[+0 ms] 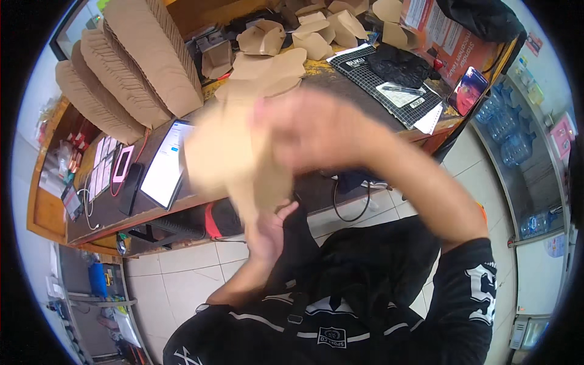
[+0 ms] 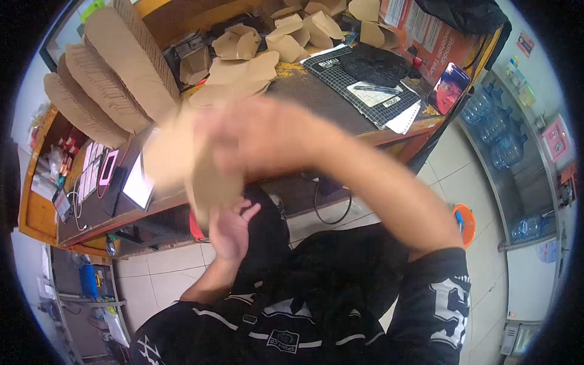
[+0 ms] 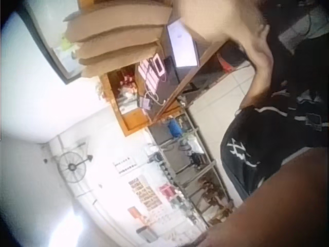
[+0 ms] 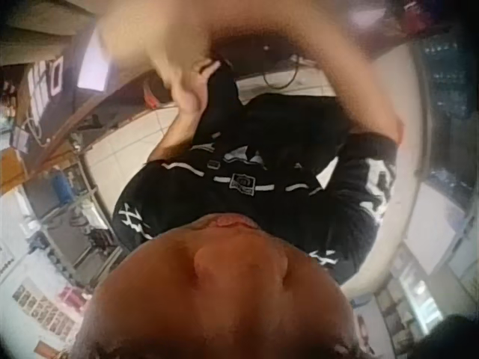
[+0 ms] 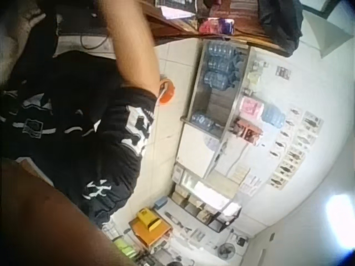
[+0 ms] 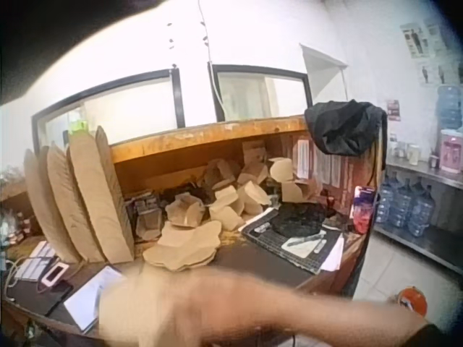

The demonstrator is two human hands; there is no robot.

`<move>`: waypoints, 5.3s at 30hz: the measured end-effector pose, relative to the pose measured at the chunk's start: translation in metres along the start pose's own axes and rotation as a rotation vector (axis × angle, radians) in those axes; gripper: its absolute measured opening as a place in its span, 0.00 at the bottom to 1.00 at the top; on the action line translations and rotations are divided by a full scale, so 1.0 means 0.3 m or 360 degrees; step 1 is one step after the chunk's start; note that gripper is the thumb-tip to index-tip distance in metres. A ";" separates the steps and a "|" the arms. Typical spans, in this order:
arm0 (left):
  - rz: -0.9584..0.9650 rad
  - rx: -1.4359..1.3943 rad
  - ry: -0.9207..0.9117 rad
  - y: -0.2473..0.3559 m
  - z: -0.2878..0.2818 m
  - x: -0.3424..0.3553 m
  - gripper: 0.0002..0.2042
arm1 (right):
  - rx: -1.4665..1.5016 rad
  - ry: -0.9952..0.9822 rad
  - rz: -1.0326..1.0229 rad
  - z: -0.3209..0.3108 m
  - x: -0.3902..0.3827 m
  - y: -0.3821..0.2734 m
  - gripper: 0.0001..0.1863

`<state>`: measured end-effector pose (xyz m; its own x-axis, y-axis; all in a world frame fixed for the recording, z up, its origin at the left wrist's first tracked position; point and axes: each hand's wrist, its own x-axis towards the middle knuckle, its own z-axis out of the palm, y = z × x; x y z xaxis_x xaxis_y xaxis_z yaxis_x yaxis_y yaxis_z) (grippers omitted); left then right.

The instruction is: The person folds flat cardboard pieces into small box shapes by hand. They pick up a piece, fold the sides up, and tuck the flaps to form a container, then place the finished box on the table. The person repeats this process for multiple cardboard pieces.

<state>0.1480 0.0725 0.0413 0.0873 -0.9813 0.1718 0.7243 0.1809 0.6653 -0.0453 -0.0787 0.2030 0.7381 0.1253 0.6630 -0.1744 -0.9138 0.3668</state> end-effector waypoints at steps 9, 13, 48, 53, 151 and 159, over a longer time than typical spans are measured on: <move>0.0323 0.1048 -0.0691 0.155 0.052 0.201 0.07 | -0.0010 -0.0409 0.1237 -0.094 -0.061 0.009 0.28; 0.0485 0.2068 -0.0874 0.324 0.234 0.541 0.18 | 0.0667 -0.0660 0.1562 -0.204 -0.256 -0.281 0.26; 0.0857 0.1518 -0.0902 0.237 0.460 0.370 0.10 | 0.0254 0.0620 0.2034 -0.284 -0.454 -0.659 0.29; -0.0379 0.0560 -0.0853 0.008 0.443 0.116 0.18 | -0.0170 0.0738 0.1937 -0.379 -0.299 -0.579 0.32; -0.1311 -0.0175 -0.0428 -0.200 0.350 -0.042 0.19 | 0.0175 0.0371 0.1522 -0.212 -0.487 -0.694 0.22; -0.1186 -0.0070 -0.0360 -0.232 0.346 -0.068 0.20 | 0.0277 0.0505 0.2259 -0.181 -0.501 -0.736 0.17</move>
<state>0.0247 0.0869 0.0668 -0.5711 -0.8048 -0.1620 0.5640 -0.5280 0.6348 -0.1531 0.1251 0.0577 -0.1580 -0.8432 0.5138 -0.5205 -0.3710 -0.7691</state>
